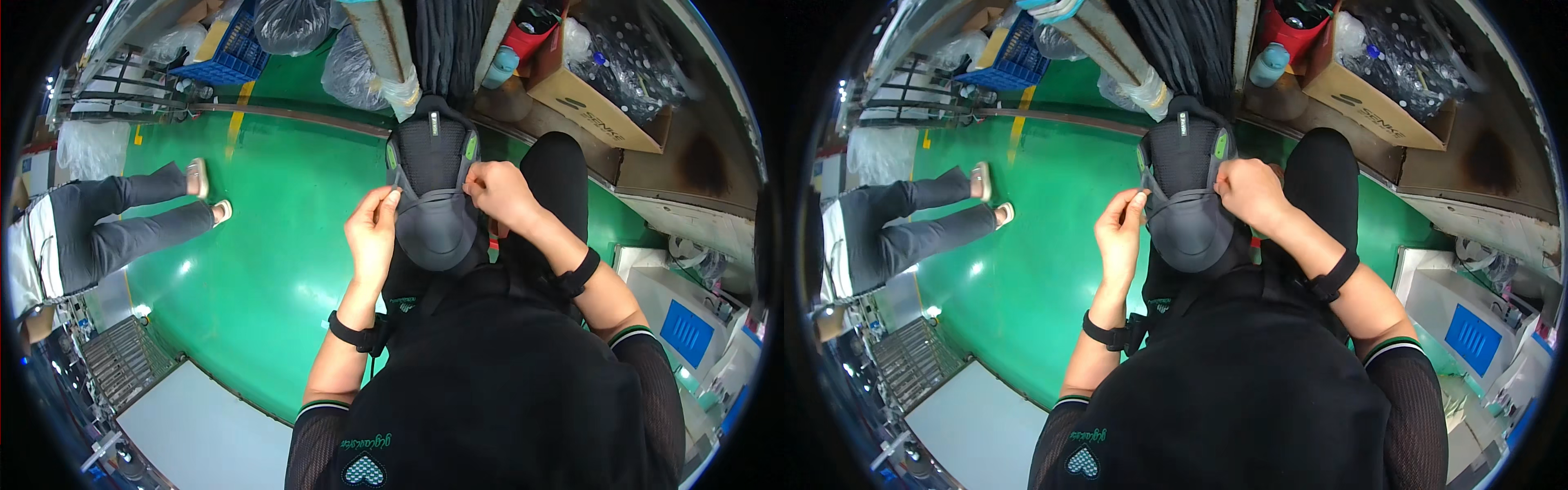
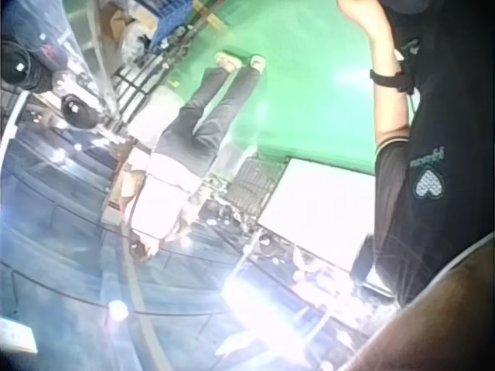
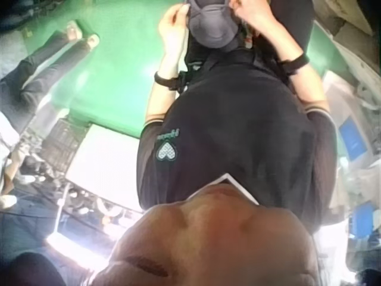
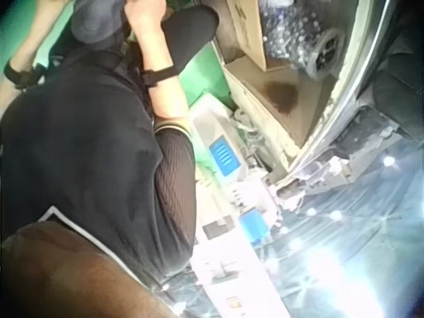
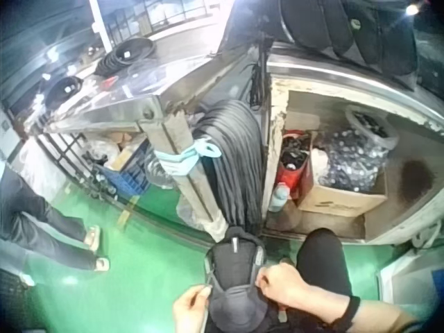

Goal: Lacing a dark gray sneaker with gray shoelaces in a factory environment.

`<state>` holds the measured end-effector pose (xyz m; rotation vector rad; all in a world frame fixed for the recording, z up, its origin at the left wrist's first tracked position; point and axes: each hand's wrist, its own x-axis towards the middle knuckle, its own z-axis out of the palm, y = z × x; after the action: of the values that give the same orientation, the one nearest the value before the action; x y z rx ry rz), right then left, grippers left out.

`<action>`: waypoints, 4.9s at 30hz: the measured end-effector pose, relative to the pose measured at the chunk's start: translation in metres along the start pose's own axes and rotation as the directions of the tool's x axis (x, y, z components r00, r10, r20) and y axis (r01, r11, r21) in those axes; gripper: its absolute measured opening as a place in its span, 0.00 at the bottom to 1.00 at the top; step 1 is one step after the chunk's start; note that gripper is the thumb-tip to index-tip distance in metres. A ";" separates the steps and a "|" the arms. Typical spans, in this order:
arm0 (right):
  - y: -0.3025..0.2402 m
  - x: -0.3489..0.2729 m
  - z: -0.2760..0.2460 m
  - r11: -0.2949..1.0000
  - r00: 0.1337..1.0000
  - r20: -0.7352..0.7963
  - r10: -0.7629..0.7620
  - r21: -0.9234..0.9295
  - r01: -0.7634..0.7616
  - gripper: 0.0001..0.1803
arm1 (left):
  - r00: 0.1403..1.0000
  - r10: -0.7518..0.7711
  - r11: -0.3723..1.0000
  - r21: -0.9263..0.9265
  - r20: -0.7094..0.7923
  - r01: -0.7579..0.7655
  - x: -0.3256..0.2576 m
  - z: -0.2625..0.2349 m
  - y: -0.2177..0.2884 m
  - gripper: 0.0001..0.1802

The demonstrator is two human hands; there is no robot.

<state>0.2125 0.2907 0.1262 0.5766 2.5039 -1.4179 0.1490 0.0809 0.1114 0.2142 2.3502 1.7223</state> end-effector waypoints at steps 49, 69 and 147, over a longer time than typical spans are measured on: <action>-0.022 0.005 -0.002 0.754 0.749 -0.092 -0.656 -0.124 0.645 0.04 | 0.594 0.073 0.372 0.530 0.801 -0.762 0.091 0.019 0.053 0.09; 0.035 -0.012 -0.072 0.616 0.970 0.093 -0.225 0.785 0.067 0.26 | 0.823 0.161 0.941 -0.337 0.544 0.039 0.026 0.025 0.032 0.16; -0.051 -0.063 0.002 0.648 0.676 0.130 -0.725 0.462 0.606 0.10 | 0.343 0.322 -0.136 0.401 0.883 -0.906 0.091 0.045 0.066 0.09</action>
<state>0.2470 0.2506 0.1878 -0.6085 2.2620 -2.0754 0.0721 0.1647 0.1528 2.1806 2.4260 -0.1782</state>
